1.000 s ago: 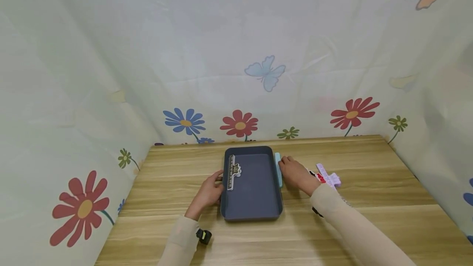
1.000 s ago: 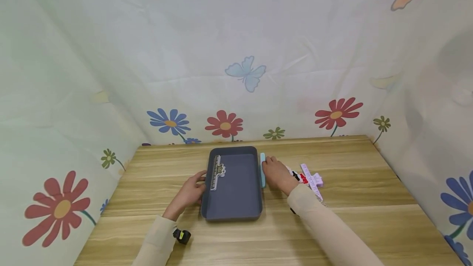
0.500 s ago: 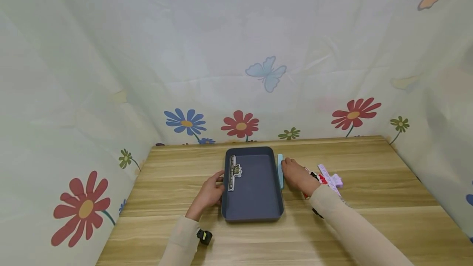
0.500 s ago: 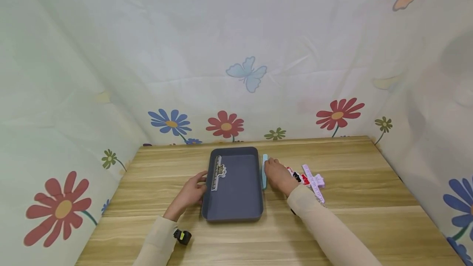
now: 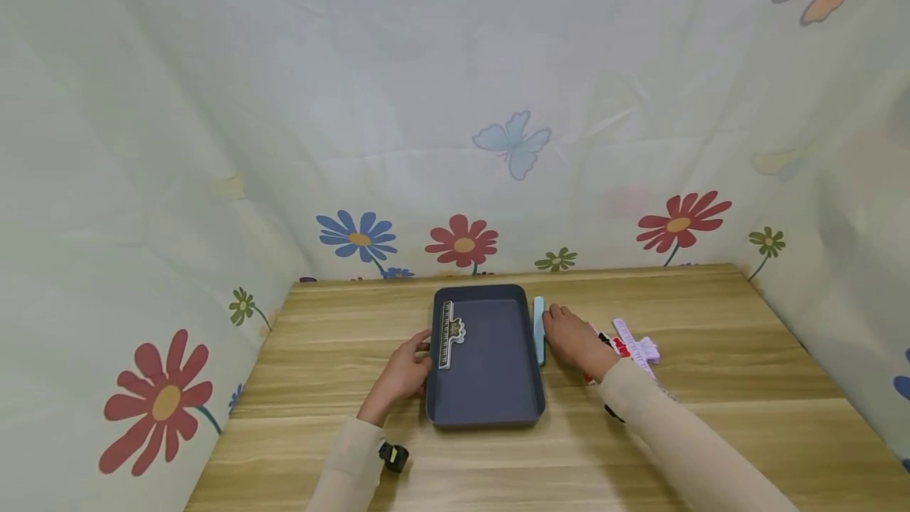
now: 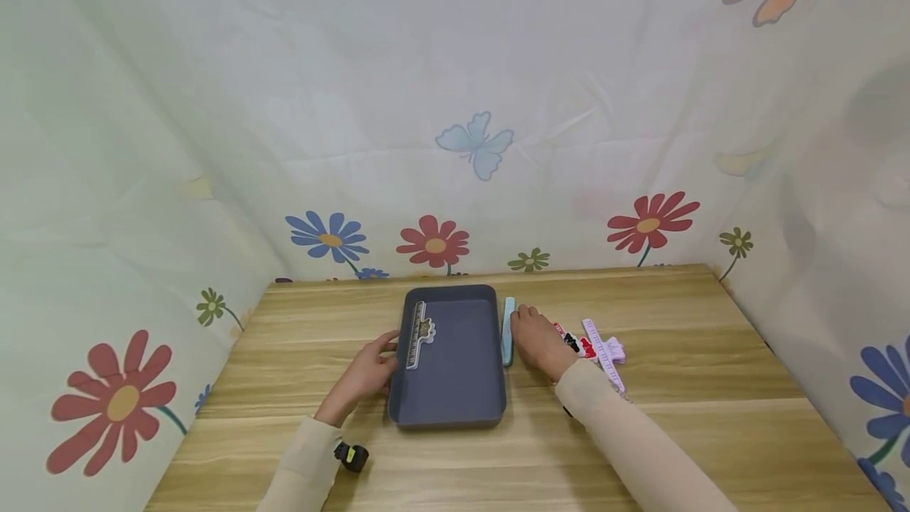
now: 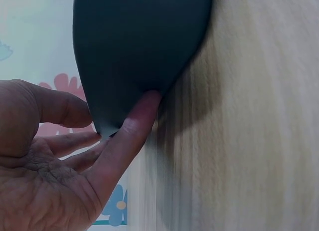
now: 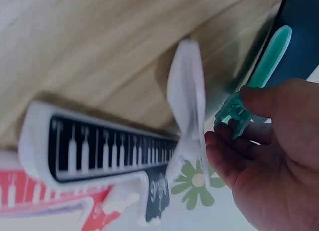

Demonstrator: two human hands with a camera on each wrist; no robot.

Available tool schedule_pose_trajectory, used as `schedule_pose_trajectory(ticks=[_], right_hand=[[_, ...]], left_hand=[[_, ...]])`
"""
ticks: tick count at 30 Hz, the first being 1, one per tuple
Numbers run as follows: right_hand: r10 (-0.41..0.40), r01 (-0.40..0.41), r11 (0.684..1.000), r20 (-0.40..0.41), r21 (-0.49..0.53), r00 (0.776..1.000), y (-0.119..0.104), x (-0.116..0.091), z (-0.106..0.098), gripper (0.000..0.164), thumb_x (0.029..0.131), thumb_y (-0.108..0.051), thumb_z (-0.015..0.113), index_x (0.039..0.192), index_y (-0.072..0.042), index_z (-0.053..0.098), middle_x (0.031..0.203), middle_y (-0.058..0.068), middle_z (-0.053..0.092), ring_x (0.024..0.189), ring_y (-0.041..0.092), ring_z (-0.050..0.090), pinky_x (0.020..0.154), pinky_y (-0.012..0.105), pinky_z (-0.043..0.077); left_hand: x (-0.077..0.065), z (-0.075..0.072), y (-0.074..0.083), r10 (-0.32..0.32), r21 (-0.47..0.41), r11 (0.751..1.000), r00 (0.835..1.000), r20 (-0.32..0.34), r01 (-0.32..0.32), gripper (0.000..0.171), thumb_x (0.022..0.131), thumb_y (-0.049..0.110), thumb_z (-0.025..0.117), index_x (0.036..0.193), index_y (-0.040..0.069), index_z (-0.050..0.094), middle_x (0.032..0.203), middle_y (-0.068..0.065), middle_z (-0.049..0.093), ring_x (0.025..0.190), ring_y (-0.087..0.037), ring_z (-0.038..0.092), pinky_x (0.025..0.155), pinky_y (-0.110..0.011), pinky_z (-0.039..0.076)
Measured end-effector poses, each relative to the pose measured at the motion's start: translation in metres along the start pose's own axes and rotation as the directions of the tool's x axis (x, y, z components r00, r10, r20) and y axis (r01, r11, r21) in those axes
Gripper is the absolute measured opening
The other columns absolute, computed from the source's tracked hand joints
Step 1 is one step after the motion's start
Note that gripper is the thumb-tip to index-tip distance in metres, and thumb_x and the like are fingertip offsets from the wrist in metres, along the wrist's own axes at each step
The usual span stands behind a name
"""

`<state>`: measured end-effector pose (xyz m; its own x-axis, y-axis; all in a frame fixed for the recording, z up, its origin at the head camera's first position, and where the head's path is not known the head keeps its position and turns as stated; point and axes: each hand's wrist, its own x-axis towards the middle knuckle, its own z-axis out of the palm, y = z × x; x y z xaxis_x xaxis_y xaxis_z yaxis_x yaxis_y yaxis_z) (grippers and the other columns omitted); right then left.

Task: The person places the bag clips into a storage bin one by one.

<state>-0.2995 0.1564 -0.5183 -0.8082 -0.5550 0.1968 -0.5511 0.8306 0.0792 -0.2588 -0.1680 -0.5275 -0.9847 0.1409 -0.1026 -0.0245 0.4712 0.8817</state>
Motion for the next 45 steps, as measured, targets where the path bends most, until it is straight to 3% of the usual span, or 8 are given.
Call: schedule_pose_trajectory(ticks=[9,12,19,24,29,37,45], right_hand=[[-0.020,0.017,1.000,-0.133,-0.024,0.991,0.005,-0.008,-0.006,0.016,0.085,0.001,0.060,0.097,0.010,0.055,0.088,0.020,0.053,0.082,0.035,0.054,0.069,0.046,0.054],[-0.039,0.036,0.999,-0.157,-0.025,0.987,0.010,-0.011,-0.005,0.017,0.089,-0.004,0.056,0.099,0.009,0.054,0.090,0.019,0.053,0.085,0.034,0.054,0.070,0.046,0.054],[-0.023,0.020,0.999,-0.099,-0.036,0.995,0.013,-0.020,-0.026,0.032,0.090,-0.011,0.066,0.108,0.012,0.054,0.099,0.023,0.056,0.093,0.037,0.057,0.079,0.046,0.056],[-0.020,0.013,0.996,-0.087,-0.084,0.996,0.014,-0.024,-0.037,0.036,0.089,-0.014,0.069,0.111,0.011,0.057,0.099,0.021,0.058,0.094,0.034,0.058,0.084,0.043,0.055],[-0.007,0.004,0.998,-0.056,-0.055,0.998,0.013,-0.028,-0.051,0.040,0.090,-0.016,0.068,0.117,0.012,0.056,0.103,0.021,0.058,0.098,0.033,0.058,0.091,0.044,0.053],[0.031,-0.030,0.999,-0.066,0.015,0.997,0.014,-0.028,-0.059,0.042,0.091,-0.014,0.067,0.121,0.012,0.054,0.109,0.023,0.058,0.104,0.037,0.058,0.094,0.048,0.053],[-0.007,0.008,1.000,-0.103,0.009,0.995,0.010,-0.027,-0.068,0.043,0.091,-0.014,0.067,0.122,0.013,0.054,0.111,0.024,0.058,0.105,0.036,0.057,0.095,0.047,0.052]], left_hand=[[0.000,-0.001,0.001,0.001,0.001,1.000,1.000,0.001,-0.001,0.058,0.093,-0.001,0.047,0.150,0.005,0.037,0.135,-0.028,0.053,0.087,-0.026,0.067,0.045,-0.038,0.056],[-0.001,0.000,0.001,0.000,0.005,1.000,1.000,0.003,0.000,0.058,0.093,-0.001,0.047,0.150,0.005,0.037,0.135,-0.028,0.053,0.084,-0.025,0.067,0.045,-0.037,0.056],[-0.001,0.000,0.000,0.015,0.014,1.000,1.000,0.001,-0.015,0.058,0.093,-0.001,0.047,0.149,0.003,0.037,0.134,-0.029,0.054,0.084,-0.025,0.067,0.045,-0.038,0.056],[-0.001,0.001,0.001,0.014,0.015,1.000,1.000,0.009,-0.014,0.055,0.094,-0.001,0.046,0.149,0.002,0.037,0.133,-0.029,0.055,0.092,-0.028,0.067,0.047,-0.038,0.057],[-0.001,0.001,0.001,0.013,0.008,1.000,1.000,0.002,-0.013,0.056,0.094,-0.001,0.047,0.149,0.002,0.038,0.132,-0.029,0.055,0.094,-0.029,0.067,0.046,-0.039,0.056],[-0.001,-0.001,0.002,-0.004,-0.010,1.000,1.000,0.009,0.005,0.057,0.094,-0.002,0.049,0.149,0.004,0.038,0.134,-0.030,0.054,0.103,-0.033,0.067,0.049,-0.039,0.058],[-0.001,-0.003,0.002,-0.046,-0.059,0.997,0.998,0.036,0.048,0.057,0.094,-0.003,0.051,0.149,0.005,0.038,0.136,-0.029,0.052,0.102,-0.033,0.067,0.051,-0.038,0.059]])
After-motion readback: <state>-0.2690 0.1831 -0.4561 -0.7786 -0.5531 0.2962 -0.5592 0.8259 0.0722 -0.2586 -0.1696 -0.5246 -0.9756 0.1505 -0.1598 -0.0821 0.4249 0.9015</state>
